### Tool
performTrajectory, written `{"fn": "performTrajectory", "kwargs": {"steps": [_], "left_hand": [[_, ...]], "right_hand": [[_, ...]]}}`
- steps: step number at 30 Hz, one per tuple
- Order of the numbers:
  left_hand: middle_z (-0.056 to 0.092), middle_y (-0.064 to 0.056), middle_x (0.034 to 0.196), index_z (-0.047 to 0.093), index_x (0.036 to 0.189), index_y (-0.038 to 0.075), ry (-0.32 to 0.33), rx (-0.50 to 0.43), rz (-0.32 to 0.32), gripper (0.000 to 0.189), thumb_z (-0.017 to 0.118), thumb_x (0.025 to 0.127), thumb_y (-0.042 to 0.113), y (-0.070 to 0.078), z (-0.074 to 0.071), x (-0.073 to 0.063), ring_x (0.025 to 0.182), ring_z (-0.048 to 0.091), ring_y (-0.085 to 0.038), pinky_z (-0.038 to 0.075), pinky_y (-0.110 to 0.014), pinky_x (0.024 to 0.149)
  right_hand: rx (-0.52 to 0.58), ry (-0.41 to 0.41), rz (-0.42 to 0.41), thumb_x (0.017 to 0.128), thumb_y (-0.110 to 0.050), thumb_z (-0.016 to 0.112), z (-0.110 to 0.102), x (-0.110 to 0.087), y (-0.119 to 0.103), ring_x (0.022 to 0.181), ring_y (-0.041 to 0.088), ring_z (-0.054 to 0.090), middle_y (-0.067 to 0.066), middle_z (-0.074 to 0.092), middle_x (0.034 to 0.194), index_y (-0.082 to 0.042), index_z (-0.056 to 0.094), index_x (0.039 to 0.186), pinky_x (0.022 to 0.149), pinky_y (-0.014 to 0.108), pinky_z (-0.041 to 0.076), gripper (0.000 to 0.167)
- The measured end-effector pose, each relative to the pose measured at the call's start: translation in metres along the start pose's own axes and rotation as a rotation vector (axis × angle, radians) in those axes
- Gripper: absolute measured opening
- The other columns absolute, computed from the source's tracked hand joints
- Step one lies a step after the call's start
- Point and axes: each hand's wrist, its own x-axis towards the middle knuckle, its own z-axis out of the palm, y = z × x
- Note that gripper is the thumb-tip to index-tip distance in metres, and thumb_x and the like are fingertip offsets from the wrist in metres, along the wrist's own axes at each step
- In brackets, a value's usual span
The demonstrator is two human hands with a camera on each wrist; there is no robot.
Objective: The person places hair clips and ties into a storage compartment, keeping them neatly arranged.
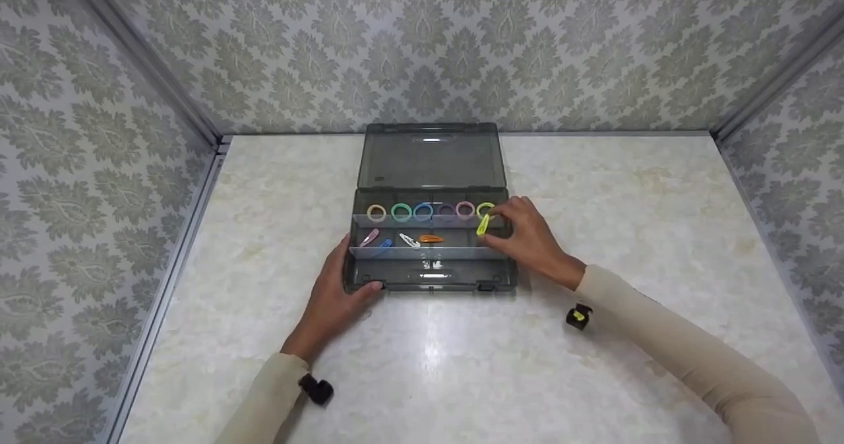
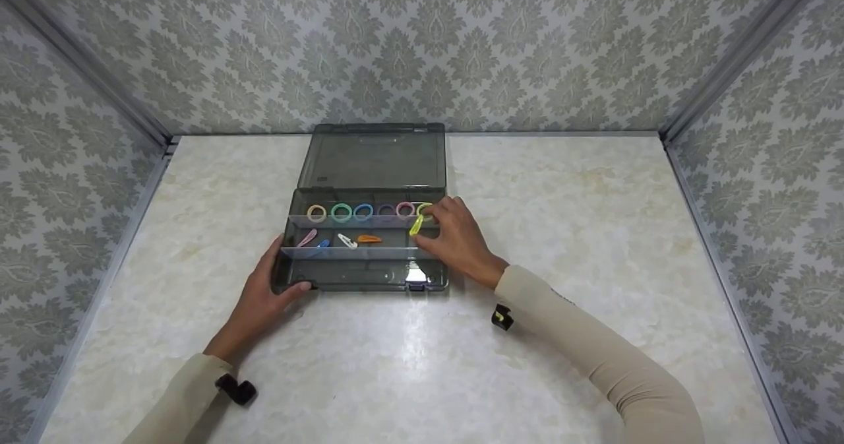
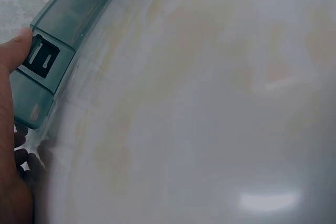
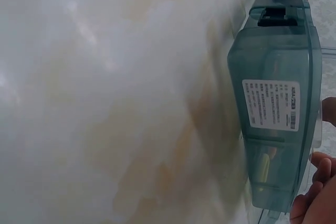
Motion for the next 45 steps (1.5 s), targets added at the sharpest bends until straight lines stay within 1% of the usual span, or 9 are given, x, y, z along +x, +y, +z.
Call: {"fn": "performTrajectory", "kwargs": {"steps": [4,10,14,23,27,30,36,39,45], "left_hand": [[0.032,-0.011,0.178,0.018,0.178,0.022,0.000,-0.007,0.009,0.116,0.084,0.092,0.063,0.001,0.001,0.002,0.166,0.028,-0.030,0.024,-0.055,0.134],[0.033,-0.011,0.177,0.019,0.178,0.021,0.006,-0.011,0.023,0.115,0.085,0.093,0.060,0.000,0.002,0.004,0.165,0.029,-0.030,0.025,-0.055,0.133],[0.032,-0.013,0.178,0.018,0.178,0.019,0.008,0.005,0.014,0.116,0.086,0.092,0.059,0.002,0.003,0.005,0.166,0.028,-0.032,0.025,-0.056,0.133],[0.031,-0.013,0.178,0.017,0.178,0.019,0.000,0.013,-0.009,0.117,0.087,0.092,0.057,0.003,0.004,0.005,0.166,0.029,-0.033,0.026,-0.058,0.133],[0.031,-0.013,0.178,0.017,0.178,0.019,-0.002,0.009,-0.011,0.117,0.087,0.092,0.056,0.003,0.004,0.005,0.166,0.029,-0.033,0.026,-0.058,0.133],[0.031,-0.013,0.178,0.017,0.178,0.019,-0.001,0.006,-0.007,0.117,0.087,0.092,0.056,0.003,0.004,0.005,0.165,0.029,-0.033,0.025,-0.058,0.133],[0.031,-0.013,0.178,0.017,0.178,0.020,-0.001,0.009,-0.006,0.116,0.087,0.093,0.055,0.002,0.004,0.004,0.165,0.029,-0.032,0.026,-0.057,0.133],[0.031,-0.012,0.178,0.017,0.178,0.021,0.001,0.006,-0.009,0.115,0.087,0.093,0.055,0.000,0.004,0.004,0.165,0.029,-0.031,0.026,-0.056,0.133],[0.033,-0.010,0.178,0.018,0.178,0.022,0.010,0.004,0.001,0.114,0.087,0.093,0.051,-0.002,0.004,0.005,0.165,0.029,-0.030,0.026,-0.056,0.133]], "right_hand": [[-0.005,-0.004,0.013,0.091,-0.027,0.094,0.001,-0.001,-0.001,0.098,0.025,0.049,0.018,0.064,0.107,-0.005,0.077,0.125,0.084,0.042,0.044,0.044],[-0.029,-0.009,-0.002,0.092,-0.029,0.093,0.004,0.000,-0.004,0.097,0.026,0.050,0.018,0.066,0.107,-0.004,0.077,0.125,0.083,0.043,0.046,0.044],[-0.036,-0.014,-0.012,0.093,-0.030,0.092,0.005,0.001,-0.007,0.095,0.026,0.050,0.019,0.065,0.105,-0.003,0.078,0.124,0.082,0.044,0.045,0.044],[-0.061,-0.015,0.018,0.091,-0.031,0.093,0.005,0.004,-0.011,0.094,0.026,0.051,0.016,0.066,0.102,-0.002,0.079,0.121,0.081,0.042,0.045,0.044],[-0.072,-0.018,0.020,0.092,-0.031,0.093,0.005,0.004,-0.012,0.093,0.026,0.050,0.018,0.066,0.101,0.000,0.080,0.121,0.080,0.042,0.044,0.045],[-0.072,-0.018,0.015,0.093,-0.031,0.092,0.005,0.004,-0.011,0.093,0.027,0.049,0.019,0.066,0.101,0.001,0.080,0.122,0.080,0.042,0.044,0.045],[-0.034,-0.009,0.007,0.095,-0.028,0.090,0.004,0.002,-0.007,0.093,0.026,0.049,0.015,0.065,0.101,-0.001,0.081,0.121,0.080,0.041,0.044,0.039],[-0.017,0.007,0.001,0.095,-0.025,0.090,0.003,0.000,-0.004,0.093,0.025,0.050,0.016,0.067,0.102,-0.001,0.081,0.120,0.080,0.041,0.044,0.036],[-0.030,0.041,-0.022,0.095,-0.020,0.088,-0.003,-0.001,0.004,0.091,0.028,0.053,0.018,0.067,0.097,0.000,0.082,0.116,0.080,0.042,0.044,0.030]]}}
